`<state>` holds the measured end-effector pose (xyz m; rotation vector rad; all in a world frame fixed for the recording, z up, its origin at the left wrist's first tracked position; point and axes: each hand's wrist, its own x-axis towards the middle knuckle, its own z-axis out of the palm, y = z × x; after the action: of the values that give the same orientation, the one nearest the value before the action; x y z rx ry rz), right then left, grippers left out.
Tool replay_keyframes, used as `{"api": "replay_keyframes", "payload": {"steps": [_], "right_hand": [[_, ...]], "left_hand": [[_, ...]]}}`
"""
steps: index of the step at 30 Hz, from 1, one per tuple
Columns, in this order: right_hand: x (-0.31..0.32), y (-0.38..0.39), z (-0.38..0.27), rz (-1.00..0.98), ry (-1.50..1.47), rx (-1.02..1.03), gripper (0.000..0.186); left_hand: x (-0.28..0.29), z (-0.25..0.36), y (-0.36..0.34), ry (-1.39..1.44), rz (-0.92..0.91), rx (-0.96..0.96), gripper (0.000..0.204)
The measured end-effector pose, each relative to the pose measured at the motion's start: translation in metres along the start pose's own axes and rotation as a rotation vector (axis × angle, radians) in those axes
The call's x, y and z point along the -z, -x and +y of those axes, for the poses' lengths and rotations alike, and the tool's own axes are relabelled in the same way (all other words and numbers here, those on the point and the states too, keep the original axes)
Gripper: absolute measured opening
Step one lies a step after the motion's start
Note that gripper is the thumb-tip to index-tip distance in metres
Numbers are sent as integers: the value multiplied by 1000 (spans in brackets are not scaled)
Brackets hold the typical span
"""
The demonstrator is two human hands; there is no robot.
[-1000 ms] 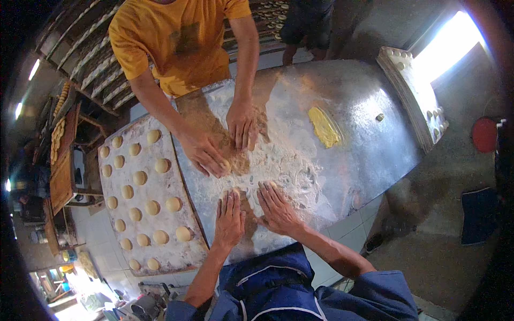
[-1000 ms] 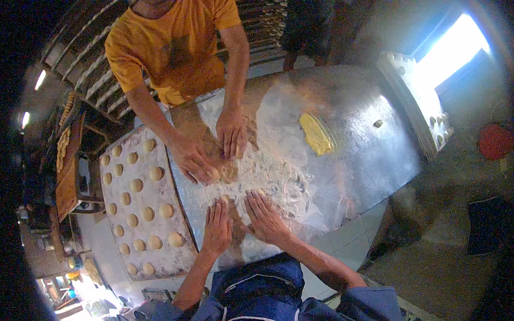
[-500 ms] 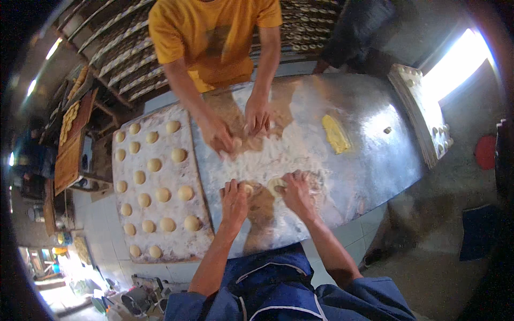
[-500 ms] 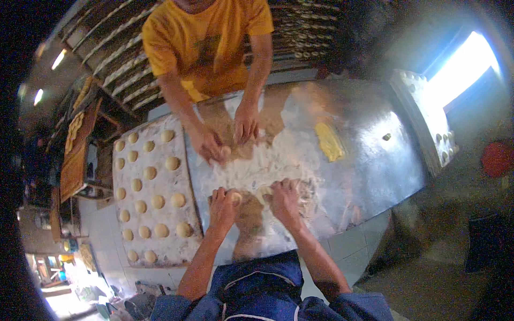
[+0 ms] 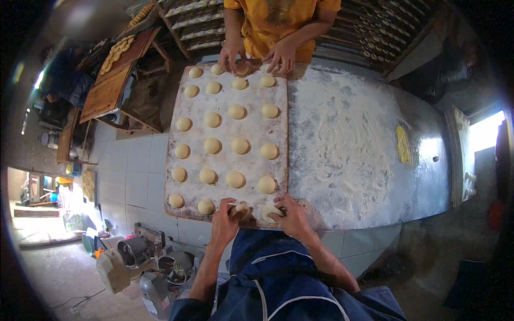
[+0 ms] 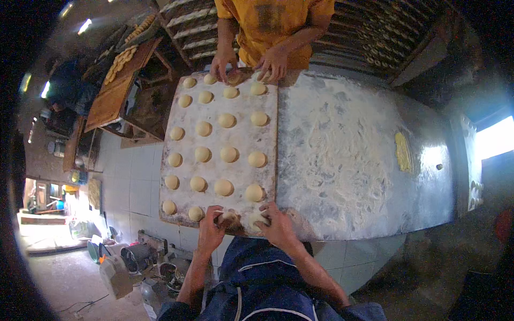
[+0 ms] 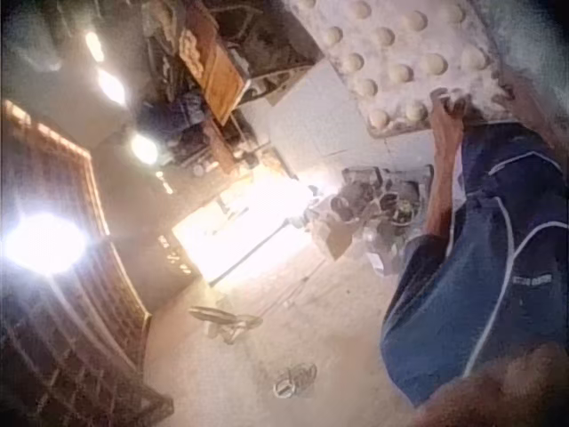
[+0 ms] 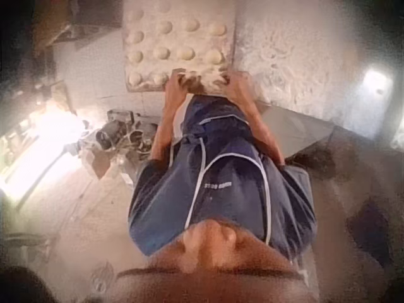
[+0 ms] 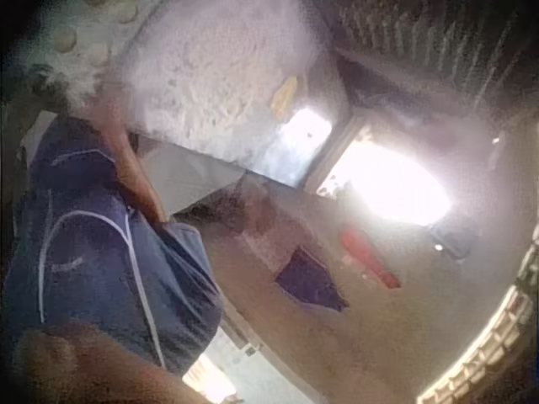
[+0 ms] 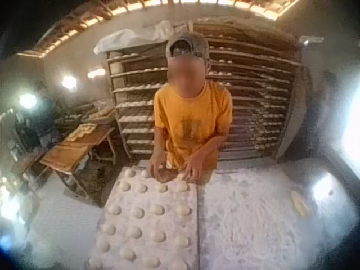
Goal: The person rolls small dough pieces into balls and places them on a wooden board. They then flatten the dough balls into discs and arrange them on the board. The person repeats this process with multiple dough pieces.
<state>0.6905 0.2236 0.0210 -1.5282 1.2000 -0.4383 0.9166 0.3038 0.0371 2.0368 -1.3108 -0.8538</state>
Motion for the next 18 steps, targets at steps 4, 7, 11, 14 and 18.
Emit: {"api": "replay_keyframes", "payload": {"steps": [4, 7, 11, 14, 18], "right_hand": [[-10, -12, -35, 179, 492, 103, 49], [-25, -44, -7, 318, 437, 228, 49], [-37, -75, -31, 145, 572, 104, 45], [-28, -66, -33, 228, 551, 275, 39], [4, -36, -17, 188, 97, -9, 41]], "left_hand": [[13, -8, -11, -116, 112, -100, 44], [-3, -11, -54, -108, 265, -292, 49], [-23, -34, -88, -285, 142, -119, 47], [8, 8, -93, -218, -57, -75, 43], [-15, 34, -86, 112, -103, -208, 36]]}}
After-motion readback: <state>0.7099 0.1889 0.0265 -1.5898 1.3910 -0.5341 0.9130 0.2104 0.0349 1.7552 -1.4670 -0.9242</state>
